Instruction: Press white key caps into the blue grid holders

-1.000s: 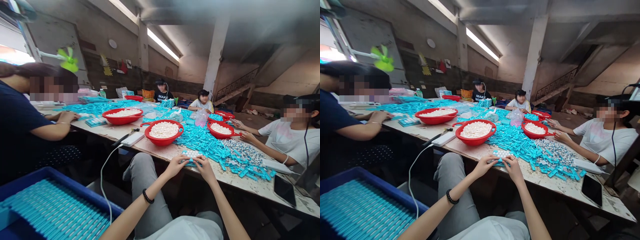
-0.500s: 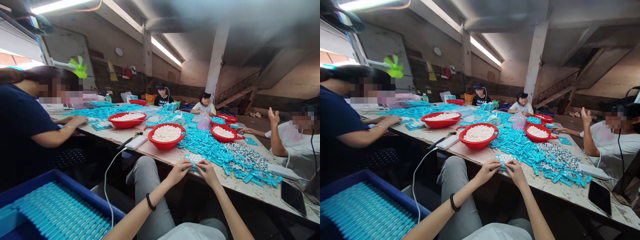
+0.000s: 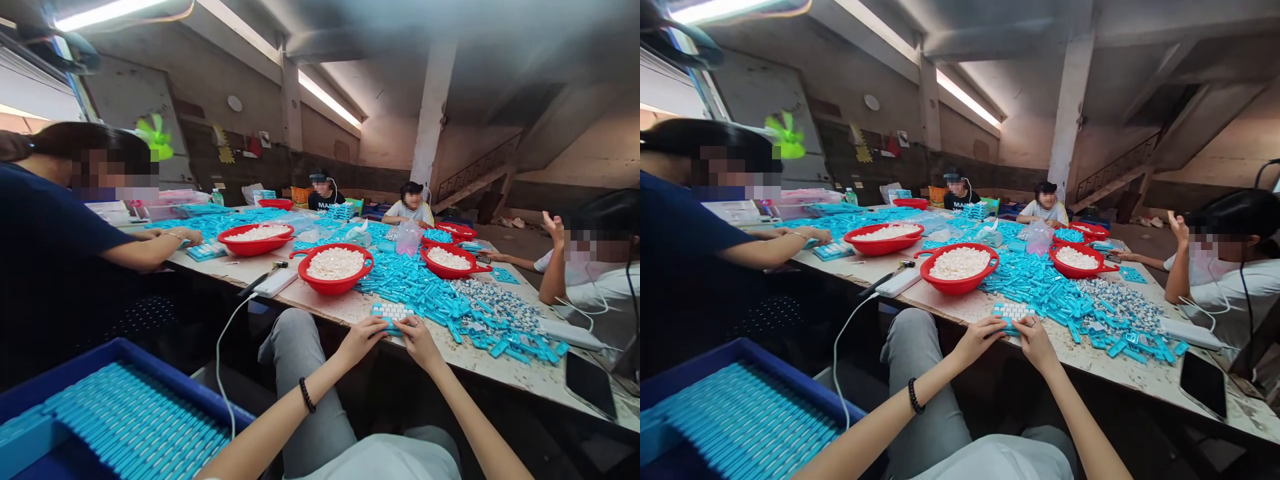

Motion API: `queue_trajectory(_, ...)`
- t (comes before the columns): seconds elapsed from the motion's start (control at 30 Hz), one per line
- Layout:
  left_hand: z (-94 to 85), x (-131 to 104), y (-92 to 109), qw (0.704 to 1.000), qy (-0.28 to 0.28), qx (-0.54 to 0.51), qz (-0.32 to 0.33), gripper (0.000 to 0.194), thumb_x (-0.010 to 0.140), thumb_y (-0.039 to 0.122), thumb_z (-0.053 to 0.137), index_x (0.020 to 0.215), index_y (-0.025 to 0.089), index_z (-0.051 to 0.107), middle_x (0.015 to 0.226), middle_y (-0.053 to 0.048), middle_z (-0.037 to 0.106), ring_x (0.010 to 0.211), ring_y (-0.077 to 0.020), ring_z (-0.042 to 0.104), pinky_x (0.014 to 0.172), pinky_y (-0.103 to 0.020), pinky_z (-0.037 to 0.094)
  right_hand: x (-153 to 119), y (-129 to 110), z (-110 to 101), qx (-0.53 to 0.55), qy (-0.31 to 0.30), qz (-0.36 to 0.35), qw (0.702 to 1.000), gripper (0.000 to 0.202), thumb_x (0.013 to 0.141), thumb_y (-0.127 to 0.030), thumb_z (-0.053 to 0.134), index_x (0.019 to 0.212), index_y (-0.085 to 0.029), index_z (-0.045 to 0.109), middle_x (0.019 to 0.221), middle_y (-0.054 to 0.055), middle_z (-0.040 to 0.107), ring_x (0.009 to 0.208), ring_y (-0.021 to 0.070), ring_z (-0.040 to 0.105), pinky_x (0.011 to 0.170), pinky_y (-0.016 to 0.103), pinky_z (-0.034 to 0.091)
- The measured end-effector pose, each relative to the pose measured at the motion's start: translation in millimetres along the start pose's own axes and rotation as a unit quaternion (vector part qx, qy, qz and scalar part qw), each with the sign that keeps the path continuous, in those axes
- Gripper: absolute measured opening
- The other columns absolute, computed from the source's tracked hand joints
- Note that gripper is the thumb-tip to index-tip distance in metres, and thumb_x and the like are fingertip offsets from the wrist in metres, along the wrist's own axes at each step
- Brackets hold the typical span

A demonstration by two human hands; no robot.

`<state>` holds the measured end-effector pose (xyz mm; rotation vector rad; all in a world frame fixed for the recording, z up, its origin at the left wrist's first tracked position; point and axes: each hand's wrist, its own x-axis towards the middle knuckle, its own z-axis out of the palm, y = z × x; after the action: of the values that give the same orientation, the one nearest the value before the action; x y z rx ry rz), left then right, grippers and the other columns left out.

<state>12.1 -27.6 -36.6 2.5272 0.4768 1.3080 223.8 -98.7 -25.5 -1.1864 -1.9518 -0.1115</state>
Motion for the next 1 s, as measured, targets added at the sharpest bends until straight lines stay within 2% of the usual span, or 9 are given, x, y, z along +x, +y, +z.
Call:
queue_trajectory(0.17,-1.2,1.7,2.6,1.000,-0.013,0.024,0.012,0.026,0.098,0.030,0.056,0.119,0.023,0.069,0.116,-0.007,0.073,0.118,-0.0223,0.066,0.101,-0.041,0.056,-2.1,-4.8,-2.0,-0.009,-0.001,0.012,1.000,0.051,0.088,-0.003,0.047,0.125,-0.031,0.069,0.102,0.007,0.067,0.101,0.0252,0.060,0.104,0.052,0.045)
queue_trajectory(0.37,-1.1,0.5,1.2,0.996,-0.020,0.065,0.050,0.031,0.099,0.025,0.053,0.128,0.023,0.063,0.122,-0.008,0.072,0.119,-0.0220,0.066,0.108,-0.047,0.050,-5.8,-14.0,-1.0,-0.014,0.009,0.021,1.000,0.037,0.094,-0.021,0.057,0.128,-0.029,0.067,0.104,0.007,0.069,0.107,0.0277,0.062,0.112,0.058,0.039)
queue_trajectory(0.5,-3.1,1.7,3.7,0.992,-0.027,0.101,0.063,0.032,0.098,0.022,0.054,0.129,0.026,0.062,0.120,-0.005,0.073,0.117,-0.0209,0.067,0.119,-0.057,0.035,-6.4,-13.0,0.3,-0.019,0.016,0.016,1.000,0.041,0.093,-0.018,0.056,0.131,-0.030,0.065,0.105,0.007,0.068,0.113,0.0291,0.061,0.111,0.057,0.042)
queue_trajectory(0.6,-5.3,2.0,7.8,0.989,-0.027,0.126,0.070,0.033,0.099,0.020,0.053,0.130,0.027,0.061,0.119,-0.004,0.074,0.117,-0.0199,0.067,0.122,-0.058,0.027,-4.9,-11.3,0.4,-0.015,0.005,0.003,1.000,0.045,0.092,-0.014,0.055,0.132,-0.030,0.064,0.105,0.007,0.068,0.110,0.0276,0.063,0.112,0.059,0.041)
queue_trajectory(0.73,-7.6,1.6,13.4,0.986,-0.017,0.152,0.064,0.034,0.100,0.019,0.051,0.131,0.027,0.060,0.119,-0.004,0.074,0.116,-0.0186,0.068,0.123,-0.055,0.026,-4.7,-9.6,1.5,-0.009,0.001,-0.013,1.000,0.047,0.090,-0.012,0.054,0.132,-0.030,0.064,0.105,0.006,0.068,0.105,0.0263,0.065,0.114,0.062,0.038)
queue_trajectory(0.9,-9.2,5.2,17.2,0.981,-0.046,0.178,0.061,0.031,0.099,0.023,0.053,0.128,0.027,0.059,0.115,-0.003,0.074,0.120,-0.0188,0.065,0.124,-0.052,0.025,-7.8,-5.8,6.9,-0.027,0.025,0.003,0.999,0.045,0.089,-0.015,0.058,0.131,-0.032,0.065,0.104,0.007,0.068,0.116,0.0299,0.061,0.110,0.060,0.044)
queue_trajectory(1.0,-9.4,7.9,18.3,0.973,-0.058,0.215,0.062,0.032,0.099,0.020,0.052,0.129,0.026,0.057,0.116,-0.004,0.073,0.122,-0.0195,0.063,0.124,-0.052,0.024,-7.8,-4.3,9.7,-0.031,0.024,-0.001,0.999,0.047,0.088,-0.013,0.059,0.130,-0.033,0.065,0.104,0.006,0.069,0.115,0.0303,0.061,0.109,0.059,0.045)
